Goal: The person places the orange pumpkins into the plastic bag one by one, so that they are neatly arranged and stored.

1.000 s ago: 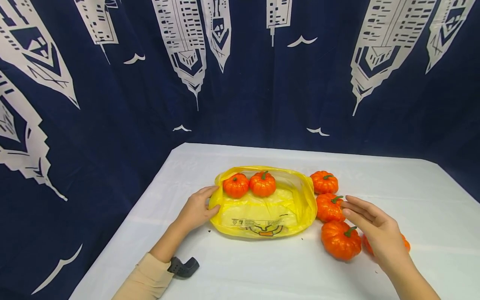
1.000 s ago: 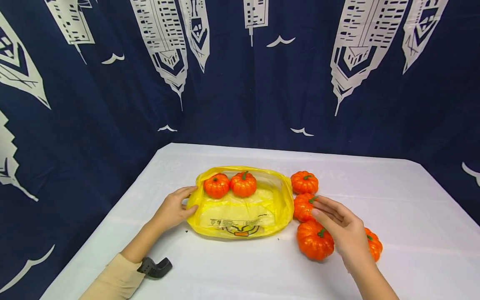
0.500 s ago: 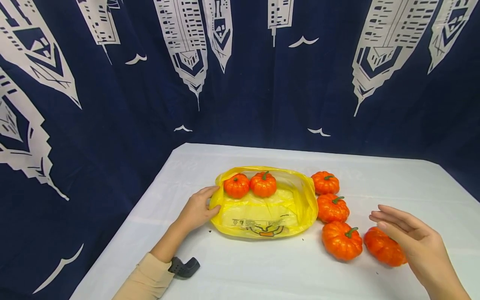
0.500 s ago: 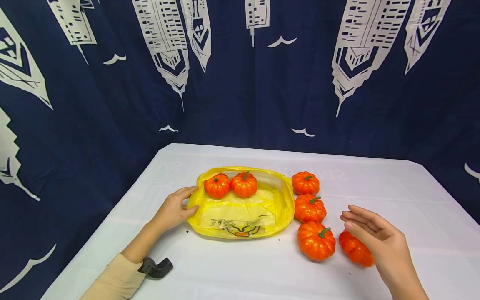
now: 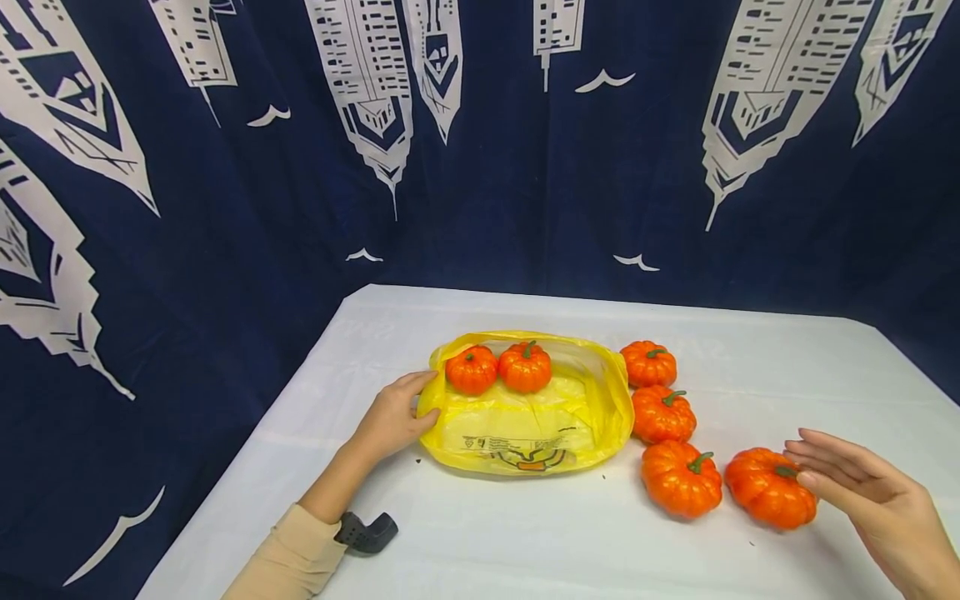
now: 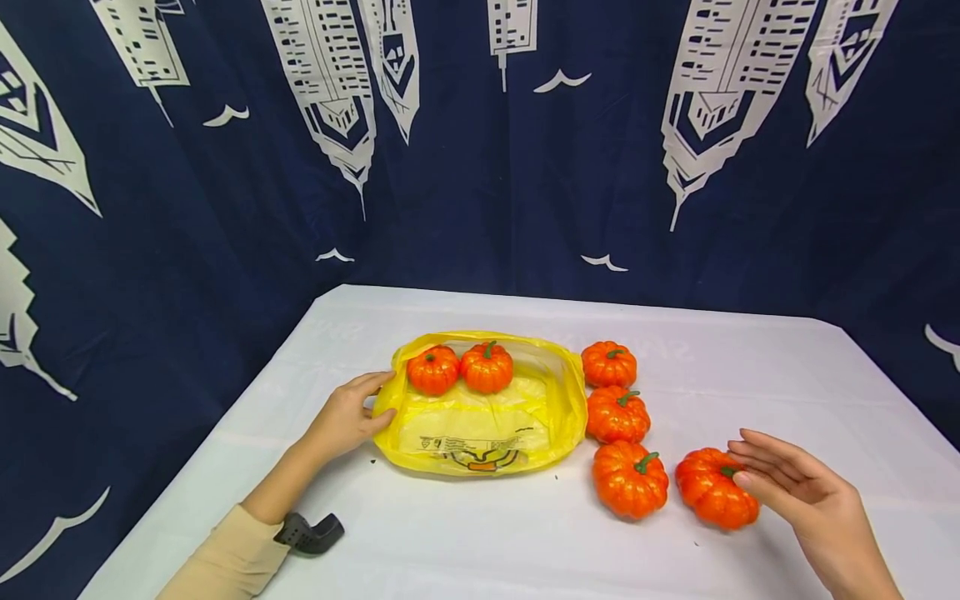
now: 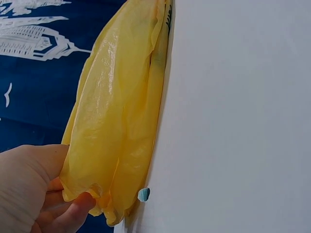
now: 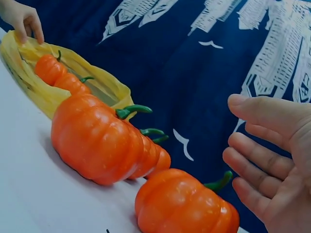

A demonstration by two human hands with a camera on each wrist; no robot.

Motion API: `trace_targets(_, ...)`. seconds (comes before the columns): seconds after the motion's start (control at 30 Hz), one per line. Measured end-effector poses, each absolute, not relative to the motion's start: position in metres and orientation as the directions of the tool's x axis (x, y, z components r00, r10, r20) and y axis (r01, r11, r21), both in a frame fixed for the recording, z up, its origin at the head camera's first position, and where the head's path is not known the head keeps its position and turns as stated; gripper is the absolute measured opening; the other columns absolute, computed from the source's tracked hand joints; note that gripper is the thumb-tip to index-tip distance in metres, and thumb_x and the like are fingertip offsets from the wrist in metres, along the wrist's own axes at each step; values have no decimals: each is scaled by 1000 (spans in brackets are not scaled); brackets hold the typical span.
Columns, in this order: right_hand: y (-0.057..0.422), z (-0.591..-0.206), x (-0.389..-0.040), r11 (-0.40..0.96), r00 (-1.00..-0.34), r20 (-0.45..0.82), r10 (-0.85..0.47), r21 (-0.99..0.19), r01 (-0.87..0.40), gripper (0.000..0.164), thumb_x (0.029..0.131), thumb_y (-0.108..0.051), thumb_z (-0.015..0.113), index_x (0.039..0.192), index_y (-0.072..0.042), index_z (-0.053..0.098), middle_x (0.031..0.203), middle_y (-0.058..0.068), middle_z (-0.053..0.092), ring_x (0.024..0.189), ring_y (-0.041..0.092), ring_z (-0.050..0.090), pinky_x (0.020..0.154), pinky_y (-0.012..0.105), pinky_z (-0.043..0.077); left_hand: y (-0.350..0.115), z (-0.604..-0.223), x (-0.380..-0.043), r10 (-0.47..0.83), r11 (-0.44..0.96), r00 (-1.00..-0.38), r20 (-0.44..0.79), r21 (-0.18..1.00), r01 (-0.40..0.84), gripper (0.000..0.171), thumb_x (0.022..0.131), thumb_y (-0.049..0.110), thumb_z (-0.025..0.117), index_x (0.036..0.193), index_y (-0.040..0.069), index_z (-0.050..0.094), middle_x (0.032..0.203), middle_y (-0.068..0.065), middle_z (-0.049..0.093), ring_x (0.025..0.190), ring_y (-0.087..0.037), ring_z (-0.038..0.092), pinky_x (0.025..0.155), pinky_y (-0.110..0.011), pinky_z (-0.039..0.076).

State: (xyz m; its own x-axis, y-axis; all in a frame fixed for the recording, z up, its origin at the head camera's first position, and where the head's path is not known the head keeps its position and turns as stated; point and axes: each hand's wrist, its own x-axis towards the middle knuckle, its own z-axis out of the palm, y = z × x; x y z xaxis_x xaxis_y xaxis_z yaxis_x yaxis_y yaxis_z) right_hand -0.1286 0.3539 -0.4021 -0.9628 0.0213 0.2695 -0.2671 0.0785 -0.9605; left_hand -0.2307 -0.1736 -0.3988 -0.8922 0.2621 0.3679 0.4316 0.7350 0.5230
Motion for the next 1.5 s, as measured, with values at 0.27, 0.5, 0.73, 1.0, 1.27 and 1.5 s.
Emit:
trace_targets(0.27,364,-419,-137,228,-975,188,122,-961,-157,52,90,-4,67,140,-12,54,115,-21,64,104,-12,55,76,1,42,-175,-399,-231,256,737,-896,362,527,423,56,81,12,73,132,-3,57,134,-18,56,125,-33,53,101,-44,45)
trace_targets(0.5,366,-424,-134,191,-965,214,153,-964,-184,53,88,0,69,138,-8,55,119,-18,63,106,-11,54,80,-1,39,-174,-400,-232,268,735,-890,368,520,436,56,81,11,73,132,-4,56,134,-19,56,125,-33,53,101,-44,45)
trace_targets(0.73,363,-426,-134,431,-957,232,175,-892,-137,53,90,-9,70,140,-8,53,120,-27,58,113,-17,43,94,0,29,-175,-401,-232,279,730,-884,375,515,449,55,82,9,72,132,-4,56,133,-19,57,124,-34,53,100,-44,46)
trace_targets(1.0,365,-427,-135,512,-972,171,162,-856,-66,57,90,-19,71,143,-13,50,119,-36,50,103,-20,45,78,1,39,-175,-400,-232,267,736,-890,369,518,436,56,81,11,74,133,-4,56,134,-18,56,125,-33,53,101,-44,45)
trace_targets(1.27,365,-429,-138,588,-988,51,147,-807,46,68,92,-36,67,151,-18,38,133,-29,40,124,-4,34,78,5,42,-173,-398,-231,267,738,-888,373,513,438,56,82,12,72,133,-4,56,133,-18,56,125,-33,53,102,-44,45)
trace_targets(1.5,363,-427,-143,620,-988,-78,132,-771,143,79,94,-45,61,156,-15,22,157,26,15,132,49,23,102,41,43,-173,-397,-230,265,739,-893,363,519,430,56,82,12,72,133,-4,56,134,-18,56,125,-33,52,103,-44,44)
